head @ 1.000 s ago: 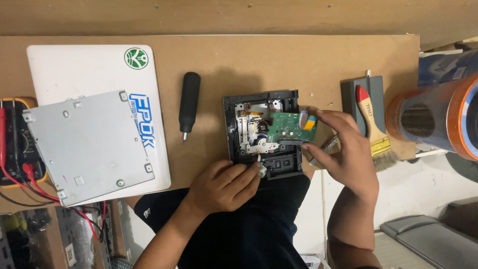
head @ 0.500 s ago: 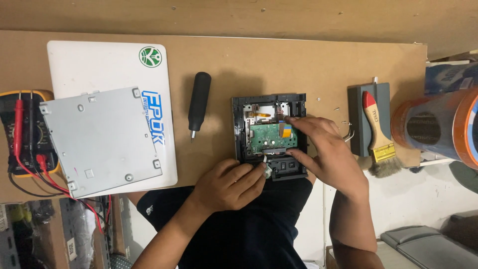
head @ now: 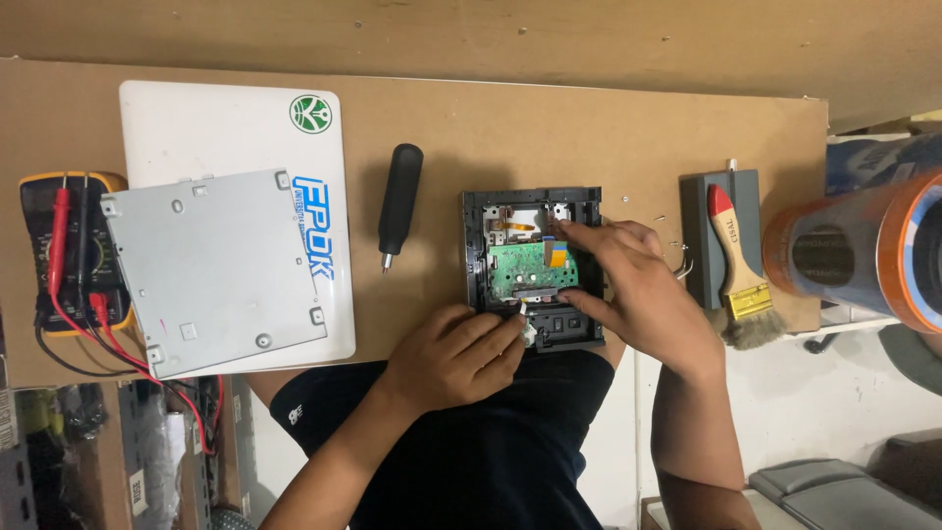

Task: Assembling a circuit board onto a laptop component by connecting ribbon cables and aligning the board.

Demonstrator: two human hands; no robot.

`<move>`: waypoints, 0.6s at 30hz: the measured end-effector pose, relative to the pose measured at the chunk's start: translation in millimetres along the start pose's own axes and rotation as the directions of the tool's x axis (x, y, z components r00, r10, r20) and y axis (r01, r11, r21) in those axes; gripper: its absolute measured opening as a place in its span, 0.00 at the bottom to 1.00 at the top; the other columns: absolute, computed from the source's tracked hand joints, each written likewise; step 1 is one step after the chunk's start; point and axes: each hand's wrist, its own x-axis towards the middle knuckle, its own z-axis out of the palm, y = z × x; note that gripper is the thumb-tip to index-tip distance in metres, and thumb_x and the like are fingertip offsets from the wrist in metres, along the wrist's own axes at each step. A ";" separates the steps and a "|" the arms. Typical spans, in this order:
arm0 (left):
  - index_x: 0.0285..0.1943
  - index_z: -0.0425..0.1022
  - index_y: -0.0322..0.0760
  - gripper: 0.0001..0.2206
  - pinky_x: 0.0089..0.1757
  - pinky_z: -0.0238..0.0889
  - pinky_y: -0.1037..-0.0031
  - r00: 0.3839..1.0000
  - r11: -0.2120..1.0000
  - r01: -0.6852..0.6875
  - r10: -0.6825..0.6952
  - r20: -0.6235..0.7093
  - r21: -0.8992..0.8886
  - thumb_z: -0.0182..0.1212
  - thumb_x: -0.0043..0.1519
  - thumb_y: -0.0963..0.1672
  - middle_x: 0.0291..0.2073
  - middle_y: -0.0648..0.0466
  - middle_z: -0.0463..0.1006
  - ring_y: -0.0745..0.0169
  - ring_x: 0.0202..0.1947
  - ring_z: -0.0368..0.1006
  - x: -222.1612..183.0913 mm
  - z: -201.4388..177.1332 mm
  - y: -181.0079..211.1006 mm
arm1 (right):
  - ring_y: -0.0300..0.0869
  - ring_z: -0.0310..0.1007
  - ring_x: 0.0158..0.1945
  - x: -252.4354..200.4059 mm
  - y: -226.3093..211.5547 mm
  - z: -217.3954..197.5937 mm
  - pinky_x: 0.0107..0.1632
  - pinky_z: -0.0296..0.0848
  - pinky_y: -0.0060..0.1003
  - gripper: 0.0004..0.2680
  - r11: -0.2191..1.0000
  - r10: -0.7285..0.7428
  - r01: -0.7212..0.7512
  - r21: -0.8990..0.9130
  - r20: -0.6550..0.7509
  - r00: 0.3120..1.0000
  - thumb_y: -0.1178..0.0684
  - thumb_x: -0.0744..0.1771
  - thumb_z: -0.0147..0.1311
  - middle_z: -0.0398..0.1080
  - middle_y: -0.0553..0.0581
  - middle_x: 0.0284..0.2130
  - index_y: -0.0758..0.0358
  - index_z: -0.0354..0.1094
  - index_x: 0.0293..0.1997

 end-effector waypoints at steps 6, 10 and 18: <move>0.49 0.80 0.43 0.10 0.44 0.72 0.67 1.000 1.000 0.006 -0.006 -0.027 0.009 0.53 0.64 0.45 0.49 0.53 0.81 0.61 0.43 0.76 1.8 0.3 0.8 | 0.58 0.74 0.56 3.7 -7.8 -2.9 0.63 0.62 0.55 0.28 0.998 0.043 -0.042 0.039 -0.015 0.999 0.59 0.58 0.70 0.76 0.66 0.50 0.67 0.63 0.66; 0.49 0.80 0.42 0.12 0.46 0.71 0.65 0.999 1.000 0.013 -0.013 -0.042 -0.002 0.53 0.63 0.45 0.50 0.52 0.80 0.60 0.45 0.76 5.8 -1.3 1.3 | 0.58 0.75 0.56 2.3 -0.7 0.2 0.65 0.60 0.55 0.29 0.998 0.022 -0.021 0.052 -0.013 1.000 0.59 0.58 0.70 0.76 0.66 0.51 0.68 0.63 0.66; 0.55 0.79 0.46 0.15 0.51 0.67 0.61 0.994 0.991 0.109 -0.111 -0.022 -0.075 0.56 0.62 0.49 0.51 0.54 0.80 0.58 0.47 0.77 6.5 -3.9 3.3 | 0.53 0.75 0.56 -0.9 1.8 2.1 0.66 0.55 0.52 0.29 0.999 0.009 -0.008 0.045 -0.025 1.000 0.57 0.59 0.70 0.76 0.62 0.51 0.66 0.62 0.67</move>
